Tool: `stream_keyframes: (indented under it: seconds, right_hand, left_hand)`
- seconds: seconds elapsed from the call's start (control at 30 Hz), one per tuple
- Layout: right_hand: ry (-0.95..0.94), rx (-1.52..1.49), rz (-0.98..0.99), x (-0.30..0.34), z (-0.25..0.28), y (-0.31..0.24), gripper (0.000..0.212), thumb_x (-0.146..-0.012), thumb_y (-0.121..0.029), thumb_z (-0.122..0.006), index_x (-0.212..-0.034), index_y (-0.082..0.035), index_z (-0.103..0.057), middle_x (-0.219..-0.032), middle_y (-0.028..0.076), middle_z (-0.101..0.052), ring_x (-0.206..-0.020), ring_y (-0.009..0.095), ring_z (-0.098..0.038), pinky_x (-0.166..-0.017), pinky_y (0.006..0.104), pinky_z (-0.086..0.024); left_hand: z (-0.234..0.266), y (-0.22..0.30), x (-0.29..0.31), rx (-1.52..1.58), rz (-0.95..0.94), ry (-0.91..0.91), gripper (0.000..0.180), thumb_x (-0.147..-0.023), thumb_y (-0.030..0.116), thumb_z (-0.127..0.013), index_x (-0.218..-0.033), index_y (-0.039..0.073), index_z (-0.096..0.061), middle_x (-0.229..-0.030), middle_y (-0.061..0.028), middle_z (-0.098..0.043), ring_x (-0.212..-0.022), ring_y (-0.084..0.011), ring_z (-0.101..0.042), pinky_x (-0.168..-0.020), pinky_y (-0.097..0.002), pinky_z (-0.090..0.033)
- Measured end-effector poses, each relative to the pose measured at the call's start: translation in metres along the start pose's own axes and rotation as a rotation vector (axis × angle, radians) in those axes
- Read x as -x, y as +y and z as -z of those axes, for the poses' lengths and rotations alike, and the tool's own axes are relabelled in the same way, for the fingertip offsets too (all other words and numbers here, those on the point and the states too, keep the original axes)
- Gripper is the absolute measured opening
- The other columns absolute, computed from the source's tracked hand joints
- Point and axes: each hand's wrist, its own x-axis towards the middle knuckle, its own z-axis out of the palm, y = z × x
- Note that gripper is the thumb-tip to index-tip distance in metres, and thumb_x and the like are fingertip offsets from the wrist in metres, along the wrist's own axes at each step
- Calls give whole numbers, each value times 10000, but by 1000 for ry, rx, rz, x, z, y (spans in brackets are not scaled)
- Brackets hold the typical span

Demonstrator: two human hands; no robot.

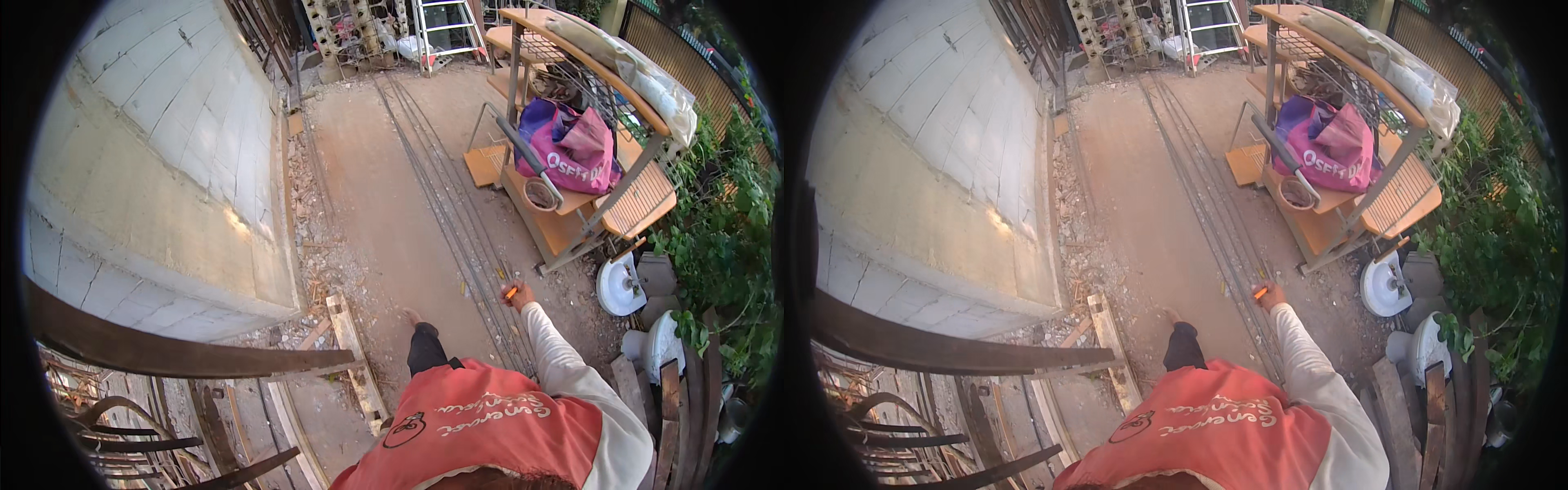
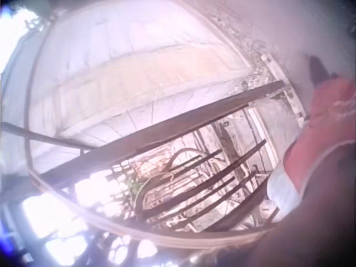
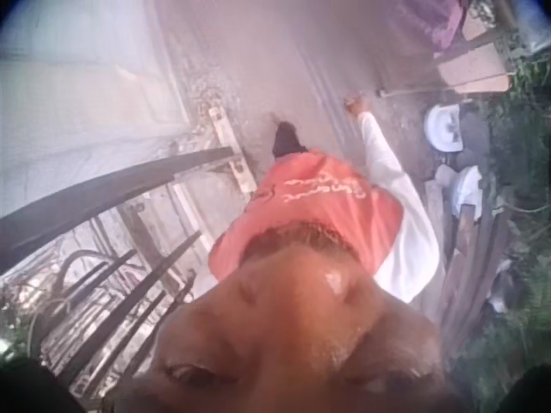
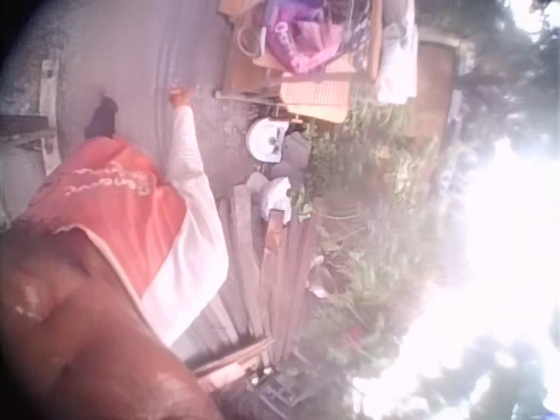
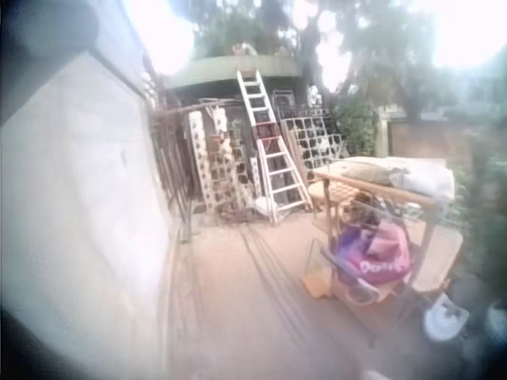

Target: The person uses a measuring tape and a pencil to mark lines on a large sheet of plywood while kneeling on it.

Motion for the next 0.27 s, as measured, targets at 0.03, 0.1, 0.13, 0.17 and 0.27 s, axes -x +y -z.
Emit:
stream_keyframes:
  seconds: [0.03,0.1,0.13,0.17,0.27]
  right_hand:
    - [27,35,-31,-28,-9,2,279,-875,-334,-700,-909,-60,-663,-776,92,-695,-644,160,-655,-599,322,-514]
    - [64,191,-113,-79,-3,33,370,-883,-414,-662,-1026,-72,-651,-807,95,-696,-708,180,-674,-667,345,-528]
    - [97,182,-203,-88,2,51,296,-900,-369,-632,-1008,-93,-634,-798,88,-683,-703,205,-655,-621,380,-503]
    - [118,171,-296,-96,-5,67,224,-918,-324,-602,-990,-113,-616,-788,80,-670,-697,229,-636,-575,415,-479]
    - [78,756,-382,-114,-76,45,550,-803,-362,-736,-1306,-187,-599,-1089,176,-708,-1016,280,-700,-849,435,-557]
  left_hand:
    - [6,38,-22,-35,-23,-12,335,-845,340,-620,-1123,166,-683,-961,-109,-704,-821,-277,-694,-694,-437,-530]
    - [16,126,-67,-122,-89,-54,340,-838,355,-620,-1117,174,-692,-959,-111,-710,-837,-272,-697,-712,-433,-533]
    - [22,166,-87,-164,-119,-65,343,-835,363,-621,-1114,179,-697,-957,-113,-713,-845,-269,-698,-720,-431,-534]
    - [33,208,-105,-180,-144,-66,346,-831,370,-621,-1111,183,-701,-956,-114,-716,-854,-267,-699,-729,-429,-535]
    - [122,309,-158,-225,-237,53,355,-821,393,-622,-1101,196,-715,-952,-118,-725,-879,-259,-704,-756,-423,-538]
